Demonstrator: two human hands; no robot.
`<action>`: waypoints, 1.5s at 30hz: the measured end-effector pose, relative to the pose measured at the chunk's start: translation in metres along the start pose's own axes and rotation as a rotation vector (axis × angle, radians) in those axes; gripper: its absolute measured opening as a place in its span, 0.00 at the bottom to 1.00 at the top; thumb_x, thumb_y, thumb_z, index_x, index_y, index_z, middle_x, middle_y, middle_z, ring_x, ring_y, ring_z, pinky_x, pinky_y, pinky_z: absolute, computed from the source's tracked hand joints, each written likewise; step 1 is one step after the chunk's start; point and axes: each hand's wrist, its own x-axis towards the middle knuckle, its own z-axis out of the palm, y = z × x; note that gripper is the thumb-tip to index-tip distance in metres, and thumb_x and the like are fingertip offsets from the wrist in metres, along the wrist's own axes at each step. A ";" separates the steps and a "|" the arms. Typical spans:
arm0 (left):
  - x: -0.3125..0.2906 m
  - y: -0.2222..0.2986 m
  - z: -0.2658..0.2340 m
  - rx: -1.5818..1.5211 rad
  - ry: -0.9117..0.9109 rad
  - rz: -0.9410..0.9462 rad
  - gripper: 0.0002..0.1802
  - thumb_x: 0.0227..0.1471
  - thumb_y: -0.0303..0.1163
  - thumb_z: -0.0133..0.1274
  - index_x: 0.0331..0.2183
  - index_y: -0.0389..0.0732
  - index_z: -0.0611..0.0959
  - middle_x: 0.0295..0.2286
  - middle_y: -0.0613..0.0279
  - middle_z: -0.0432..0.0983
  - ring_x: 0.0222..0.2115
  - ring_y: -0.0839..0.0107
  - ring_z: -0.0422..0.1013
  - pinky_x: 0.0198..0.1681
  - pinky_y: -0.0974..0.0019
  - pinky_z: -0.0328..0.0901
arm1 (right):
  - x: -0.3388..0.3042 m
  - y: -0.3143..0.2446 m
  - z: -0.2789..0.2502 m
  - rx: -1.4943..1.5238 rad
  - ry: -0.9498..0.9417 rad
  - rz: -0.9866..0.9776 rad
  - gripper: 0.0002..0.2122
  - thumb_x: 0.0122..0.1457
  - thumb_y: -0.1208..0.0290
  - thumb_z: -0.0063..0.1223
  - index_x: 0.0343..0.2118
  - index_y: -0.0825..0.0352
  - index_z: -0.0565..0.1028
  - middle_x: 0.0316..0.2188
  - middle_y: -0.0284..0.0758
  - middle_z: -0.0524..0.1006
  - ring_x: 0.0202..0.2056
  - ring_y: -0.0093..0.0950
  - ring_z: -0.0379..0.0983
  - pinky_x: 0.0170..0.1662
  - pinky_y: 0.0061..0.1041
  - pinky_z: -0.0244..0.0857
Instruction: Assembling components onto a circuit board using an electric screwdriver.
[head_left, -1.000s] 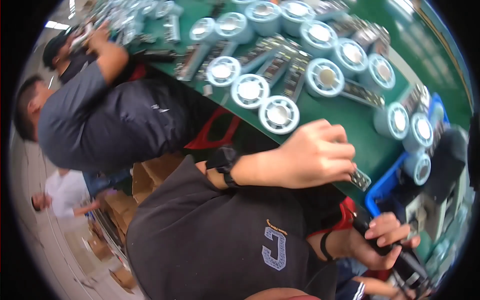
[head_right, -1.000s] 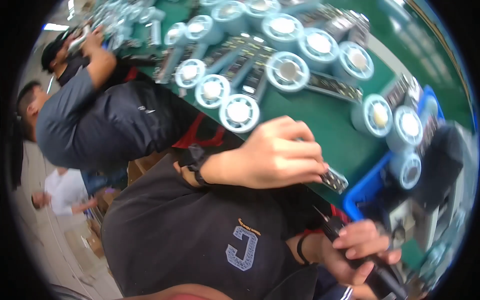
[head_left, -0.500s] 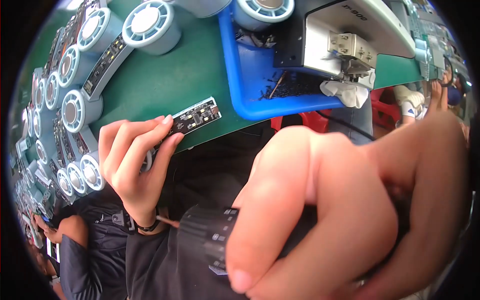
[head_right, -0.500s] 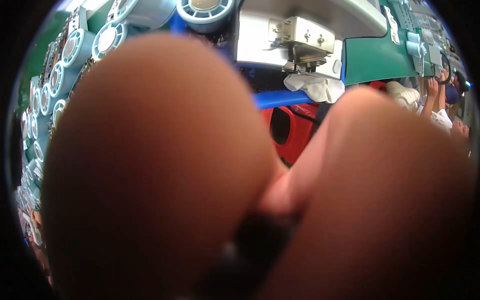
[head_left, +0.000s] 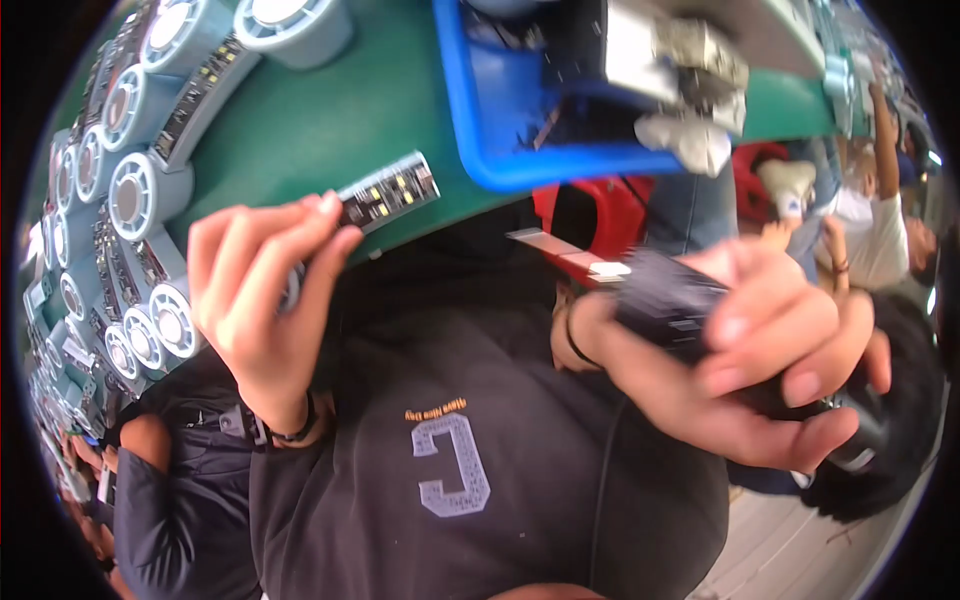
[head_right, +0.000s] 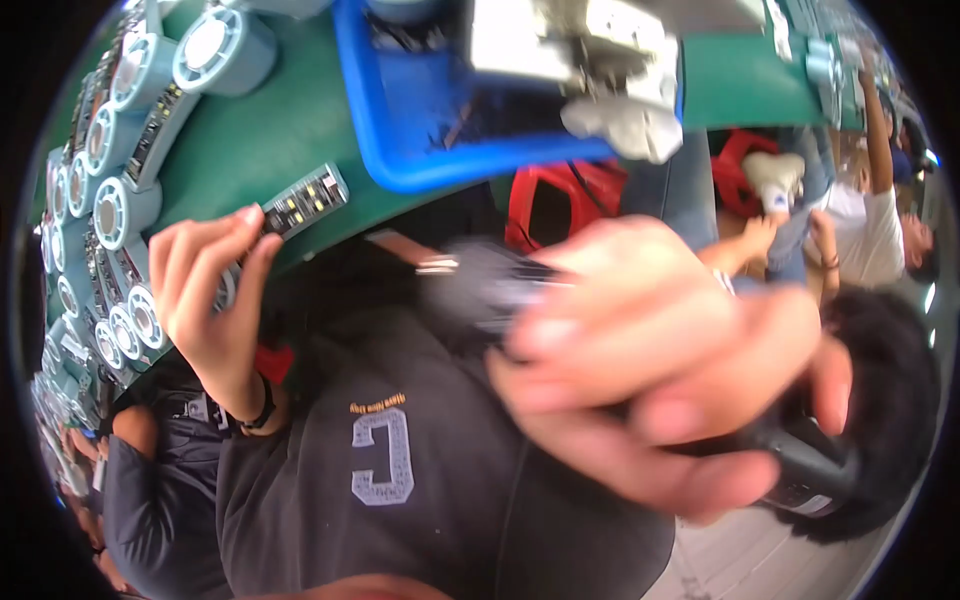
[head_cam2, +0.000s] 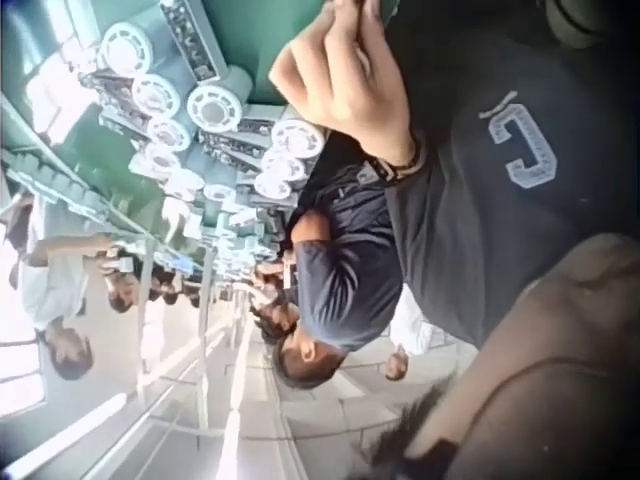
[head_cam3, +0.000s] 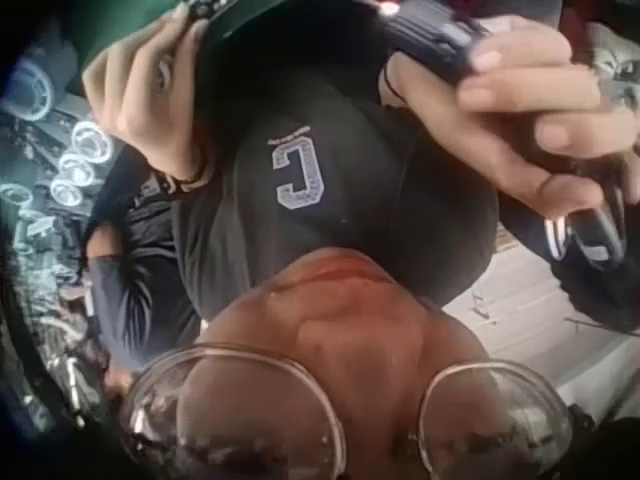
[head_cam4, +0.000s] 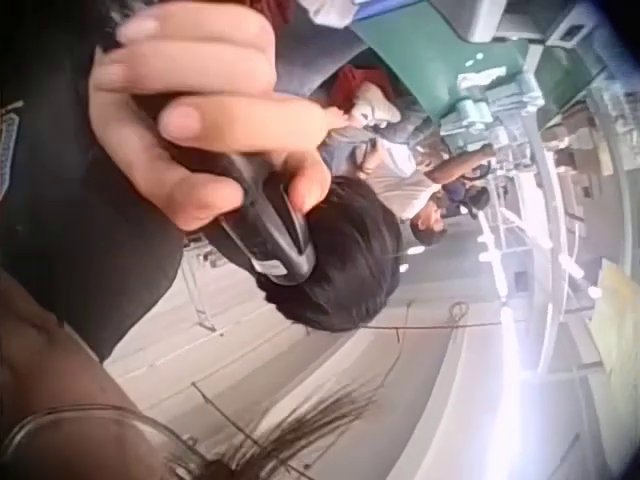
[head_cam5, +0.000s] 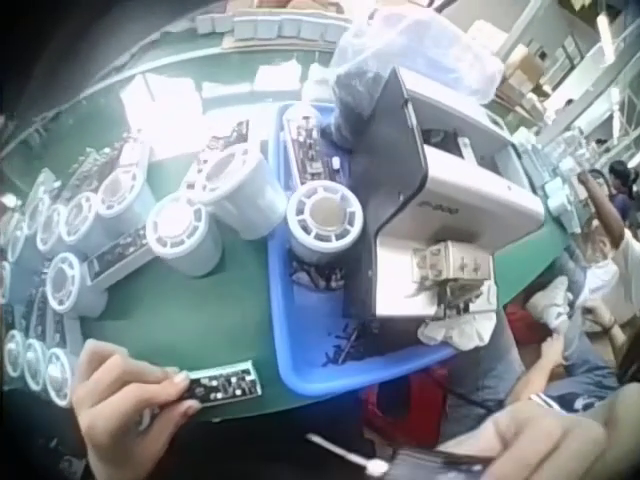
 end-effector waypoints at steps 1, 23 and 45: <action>-0.002 0.002 0.002 -0.025 -0.036 0.008 0.17 0.35 0.21 0.73 0.33 0.39 0.89 0.29 0.64 0.82 0.32 0.64 0.72 0.36 0.64 0.66 | 0.008 -0.013 -0.005 -0.184 0.198 -0.062 0.10 0.59 0.64 0.56 0.27 0.62 0.69 0.18 0.26 0.64 0.15 0.21 0.61 0.26 0.21 0.60; -0.007 0.001 0.001 0.015 -0.101 -0.011 0.17 0.34 0.20 0.73 0.33 0.38 0.89 0.30 0.63 0.83 0.31 0.65 0.71 0.37 0.65 0.65 | 0.071 0.026 -0.067 -0.714 -0.011 -0.344 0.09 0.61 0.65 0.42 0.26 0.62 0.65 0.17 0.29 0.59 0.14 0.24 0.57 0.22 0.27 0.56; -0.020 -0.016 -0.007 -0.027 -0.070 0.037 0.17 0.34 0.23 0.73 0.33 0.39 0.89 0.29 0.64 0.82 0.32 0.66 0.73 0.35 0.65 0.67 | -0.008 0.018 0.005 -0.232 -0.233 -0.134 0.07 0.66 0.68 0.37 0.36 0.63 0.67 0.21 0.31 0.59 0.12 0.22 0.53 0.17 0.25 0.51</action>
